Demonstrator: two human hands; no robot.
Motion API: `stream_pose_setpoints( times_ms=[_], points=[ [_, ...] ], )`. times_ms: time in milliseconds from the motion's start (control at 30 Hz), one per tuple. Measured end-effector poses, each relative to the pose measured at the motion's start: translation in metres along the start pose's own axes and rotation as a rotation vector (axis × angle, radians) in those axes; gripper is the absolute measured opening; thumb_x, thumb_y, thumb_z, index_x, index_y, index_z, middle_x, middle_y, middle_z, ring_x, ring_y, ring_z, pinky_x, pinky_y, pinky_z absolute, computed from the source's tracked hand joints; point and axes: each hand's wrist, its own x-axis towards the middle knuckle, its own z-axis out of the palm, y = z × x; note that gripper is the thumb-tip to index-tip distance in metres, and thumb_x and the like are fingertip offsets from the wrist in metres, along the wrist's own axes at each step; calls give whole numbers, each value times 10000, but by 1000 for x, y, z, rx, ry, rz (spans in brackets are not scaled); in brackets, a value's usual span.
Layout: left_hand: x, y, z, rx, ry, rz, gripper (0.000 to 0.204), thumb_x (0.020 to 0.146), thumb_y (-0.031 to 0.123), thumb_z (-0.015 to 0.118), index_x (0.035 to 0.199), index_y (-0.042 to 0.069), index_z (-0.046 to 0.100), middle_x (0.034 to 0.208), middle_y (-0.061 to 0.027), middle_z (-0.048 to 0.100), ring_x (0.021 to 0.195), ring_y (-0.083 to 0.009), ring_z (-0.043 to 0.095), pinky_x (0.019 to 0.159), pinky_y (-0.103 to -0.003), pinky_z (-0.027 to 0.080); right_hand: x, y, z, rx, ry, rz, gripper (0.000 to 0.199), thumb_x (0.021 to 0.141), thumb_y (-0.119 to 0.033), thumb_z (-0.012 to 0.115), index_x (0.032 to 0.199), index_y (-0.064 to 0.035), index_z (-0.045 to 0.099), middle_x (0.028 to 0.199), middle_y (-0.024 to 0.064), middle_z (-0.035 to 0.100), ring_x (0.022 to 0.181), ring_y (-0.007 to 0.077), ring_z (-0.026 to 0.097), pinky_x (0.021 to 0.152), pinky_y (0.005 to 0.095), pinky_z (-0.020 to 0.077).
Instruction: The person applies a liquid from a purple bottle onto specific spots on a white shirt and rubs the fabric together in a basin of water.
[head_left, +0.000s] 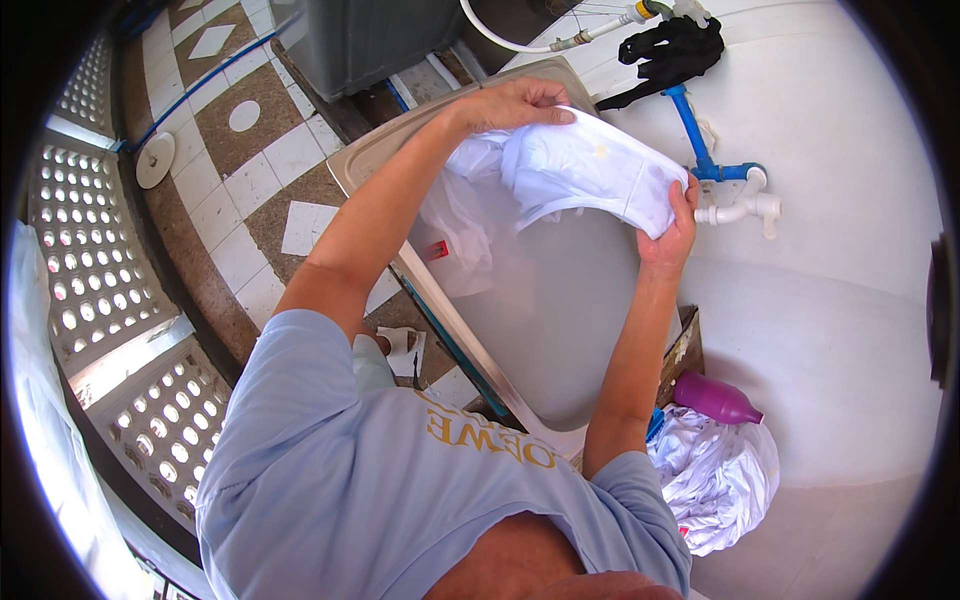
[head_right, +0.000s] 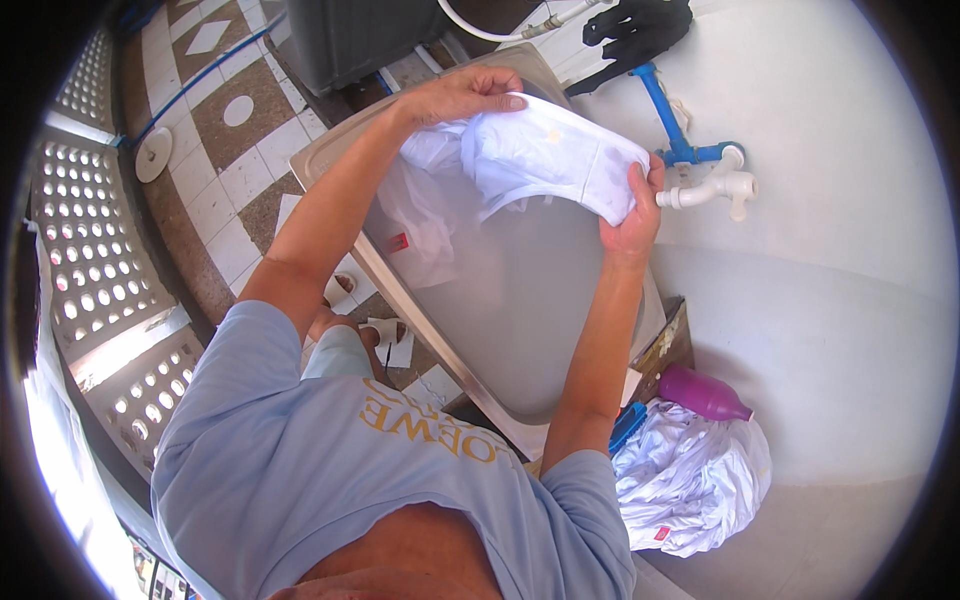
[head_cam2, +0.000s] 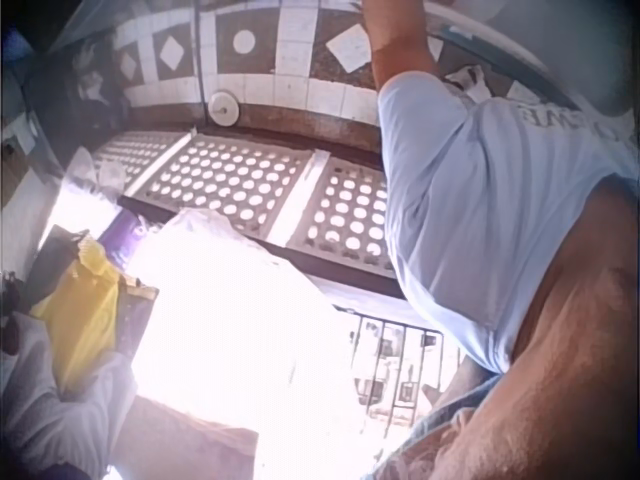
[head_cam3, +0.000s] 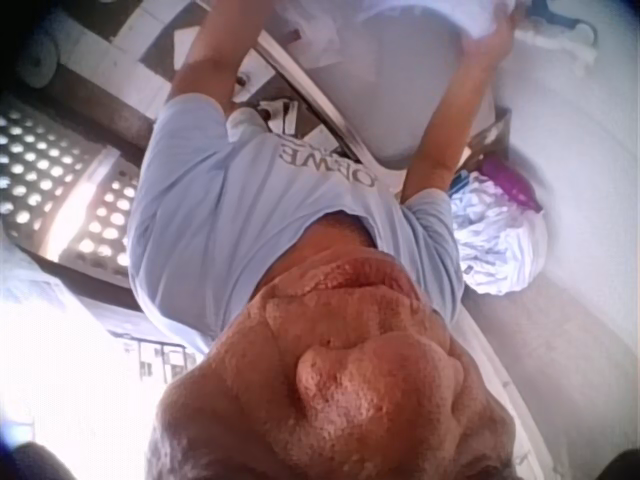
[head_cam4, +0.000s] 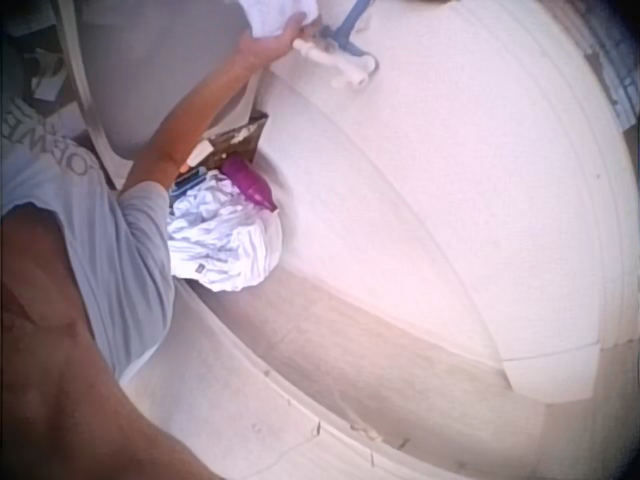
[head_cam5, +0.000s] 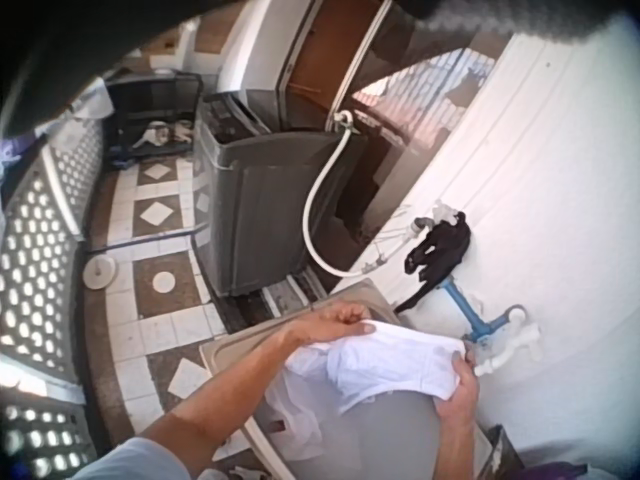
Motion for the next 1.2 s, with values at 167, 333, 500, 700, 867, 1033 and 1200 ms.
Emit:
stream_pose_setpoints(
  times_ms=[167, 333, 500, 700, 867, 1033, 1200],
  points=[
    [-1, 2, 2, -22, -18, 93, 149, 937, 235, 595, 955, 87, 596, 847, 50, 607, 793, -32, 528, 707, -208, 430, -11, -5, 2, -16, 14, -49, 234, 890, -83, 559, 1109, -35, 494, 1031, 80, 566, 1025, 216, 565, 917, 372, 451],
    [-1, 4, 4, -40, -11, 133, 144, 936, 221, 597, 968, 80, 591, 870, 51, 605, 822, -29, 527, 742, -206, 430, -17, -10, 4, 30, 15, -40, 220, 872, -56, 584, 1083, -37, 523, 1028, 79, 583, 1010, 212, 576, 905, 363, 462],
    [2, 4, 7, -124, -37, 115, 156, 933, 224, 601, 973, 73, 609, 885, 57, 607, 846, -25, 529, 771, -202, 432, -18, -1, -15, 63, 7, -23, 253, 881, -79, 586, 1125, -52, 526, 1093, 88, 595, 1071, 243, 564, 958, 404, 442],
    [3, 0, 4, -149, -23, 98, 196, 932, 242, 596, 960, 55, 648, 867, 63, 609, 824, -23, 527, 762, -210, 436, -21, 5, -23, 90, -23, -8, 290, 911, -165, 563, 1170, -42, 515, 1152, 97, 583, 1122, 261, 543, 1007, 432, 405],
    [1, 2, 6, -126, -6, 90, 213, 935, 244, 591, 995, 50, 655, 888, 60, 617, 846, -27, 537, 785, -210, 439, -24, 5, -17, 93, -36, 0, 258, 929, -190, 542, 1129, -29, 516, 1146, 105, 579, 1112, 250, 546, 996, 424, 411],
    [-1, 6, 6, -128, 7, 46, 192, 945, 213, 572, 1028, 58, 650, 907, 63, 619, 859, -28, 542, 809, -207, 440, -25, 9, -18, 65, 7, -10, 191, 904, -115, 573, 1070, -37, 520, 1052, 95, 610, 1024, 221, 589, 934, 381, 460],
    [0, 3, 2, -154, 26, 29, 209, 927, 219, 599, 1025, 45, 661, 909, 48, 629, 862, -38, 544, 809, -212, 434, -27, 8, -11, -11, 31, -17, 212, 869, -51, 605, 1065, -45, 524, 996, 70, 624, 941, 167, 610, 862, 306, 488]
  ],
)
